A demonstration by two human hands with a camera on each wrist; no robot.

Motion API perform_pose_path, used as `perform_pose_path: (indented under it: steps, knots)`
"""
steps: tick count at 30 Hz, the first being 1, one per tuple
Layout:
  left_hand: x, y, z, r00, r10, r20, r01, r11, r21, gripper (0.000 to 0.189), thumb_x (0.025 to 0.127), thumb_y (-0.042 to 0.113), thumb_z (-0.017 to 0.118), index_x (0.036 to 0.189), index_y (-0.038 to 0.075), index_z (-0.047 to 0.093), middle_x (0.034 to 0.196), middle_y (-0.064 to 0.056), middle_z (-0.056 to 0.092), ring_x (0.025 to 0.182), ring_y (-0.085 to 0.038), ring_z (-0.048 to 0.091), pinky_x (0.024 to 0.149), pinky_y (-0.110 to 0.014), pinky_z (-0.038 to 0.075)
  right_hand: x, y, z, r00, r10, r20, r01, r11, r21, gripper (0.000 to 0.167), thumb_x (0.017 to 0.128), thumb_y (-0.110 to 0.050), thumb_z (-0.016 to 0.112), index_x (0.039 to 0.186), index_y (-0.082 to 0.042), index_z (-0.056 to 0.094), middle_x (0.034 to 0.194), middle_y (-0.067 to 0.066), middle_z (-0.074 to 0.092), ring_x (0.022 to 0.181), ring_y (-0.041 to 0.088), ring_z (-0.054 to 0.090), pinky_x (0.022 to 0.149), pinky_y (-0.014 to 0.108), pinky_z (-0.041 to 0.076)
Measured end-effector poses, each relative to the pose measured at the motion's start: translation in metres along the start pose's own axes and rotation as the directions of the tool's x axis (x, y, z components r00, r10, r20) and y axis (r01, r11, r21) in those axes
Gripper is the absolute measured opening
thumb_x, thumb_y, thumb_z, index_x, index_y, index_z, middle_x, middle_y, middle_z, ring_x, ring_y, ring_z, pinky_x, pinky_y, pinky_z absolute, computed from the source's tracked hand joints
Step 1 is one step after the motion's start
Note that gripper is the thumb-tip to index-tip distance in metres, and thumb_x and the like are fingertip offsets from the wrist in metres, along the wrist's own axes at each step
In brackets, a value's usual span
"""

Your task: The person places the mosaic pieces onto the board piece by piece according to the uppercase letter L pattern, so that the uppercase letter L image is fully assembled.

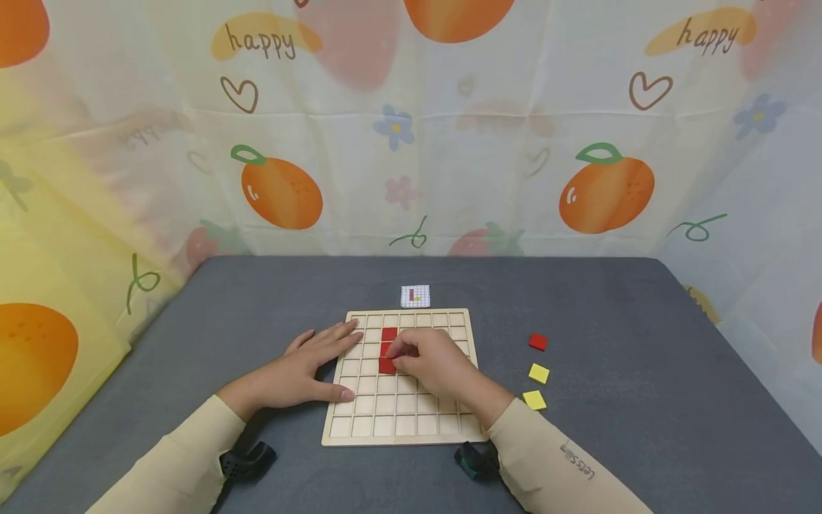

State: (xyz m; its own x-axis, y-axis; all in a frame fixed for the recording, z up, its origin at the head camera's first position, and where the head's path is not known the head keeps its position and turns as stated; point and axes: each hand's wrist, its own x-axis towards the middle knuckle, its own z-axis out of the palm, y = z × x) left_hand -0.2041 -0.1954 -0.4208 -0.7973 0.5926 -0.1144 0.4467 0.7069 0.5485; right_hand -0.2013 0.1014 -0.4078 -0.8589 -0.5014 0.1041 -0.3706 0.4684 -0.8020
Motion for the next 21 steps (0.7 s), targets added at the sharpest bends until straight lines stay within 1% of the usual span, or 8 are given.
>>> perform_pose_path:
  steps: [3, 7, 12, 17, 21]
  knots:
    - [-0.0003, 0.0002, -0.0001, 1.000, 0.000, -0.001, 0.000, 1.000, 0.000, 0.108, 0.093, 0.071, 0.075, 0.176, 0.021, 0.026, 0.182, 0.003, 0.009, 0.166, -0.025, 0.005, 0.124, -0.066, -0.005, -0.0002, 0.0003, 0.0015, 1.000, 0.027, 0.003, -0.027, 0.999, -0.024, 0.011, 0.101, -0.004, 0.078, 0.104, -0.014, 0.082, 0.099, -0.010, 0.074, 0.094, 0.011, 0.066, 0.090, 0.039, 0.054]
    - [-0.0002, 0.0001, 0.0001, 1.000, 0.001, -0.001, -0.001, 1.000, -0.002, 0.108, 0.093, 0.072, 0.075, 0.176, 0.021, 0.026, 0.181, 0.004, 0.008, 0.166, -0.024, 0.004, 0.124, -0.065, -0.005, -0.0008, 0.0019, 0.0021, 0.999, 0.034, 0.011, -0.034, 0.999, -0.036, 0.012, 0.101, -0.005, 0.078, 0.106, -0.015, 0.082, 0.101, -0.009, 0.073, 0.092, 0.010, 0.066, 0.087, 0.038, 0.054]
    - [0.0001, 0.0002, 0.0003, 1.000, 0.006, -0.004, -0.006, 1.000, 0.003, 0.109, 0.092, 0.073, 0.074, 0.176, 0.022, 0.026, 0.181, 0.004, 0.008, 0.166, -0.023, 0.003, 0.124, -0.065, -0.005, -0.0007, 0.0058, 0.0012, 1.000, -0.008, 0.020, 0.009, 0.997, -0.078, 0.015, 0.100, -0.006, 0.078, 0.113, -0.012, 0.084, 0.105, -0.007, 0.071, 0.093, 0.011, 0.065, 0.085, 0.037, 0.054]
    - [-0.0002, 0.0000, 0.0005, 1.000, 0.005, -0.007, -0.005, 1.000, 0.009, 0.109, 0.092, 0.073, 0.074, 0.176, 0.022, 0.026, 0.181, 0.005, 0.008, 0.166, -0.023, 0.003, 0.124, -0.065, -0.005, -0.0005, 0.0061, 0.0009, 0.998, -0.017, 0.056, 0.022, 0.996, -0.091, 0.021, 0.100, -0.008, 0.078, 0.120, -0.007, 0.084, 0.108, -0.004, 0.067, 0.095, 0.014, 0.060, 0.086, 0.037, 0.050]
    - [-0.0003, 0.0000, 0.0007, 1.000, 0.001, -0.005, 0.000, 1.000, 0.004, 0.108, 0.093, 0.073, 0.074, 0.176, 0.022, 0.026, 0.181, 0.005, 0.008, 0.166, -0.023, 0.003, 0.124, -0.065, -0.006, -0.0014, 0.0048, 0.0004, 0.996, -0.026, 0.089, 0.035, 0.994, -0.104, 0.024, 0.100, -0.010, 0.079, 0.123, -0.004, 0.083, 0.108, -0.004, 0.064, 0.092, 0.014, 0.058, 0.081, 0.035, 0.050]
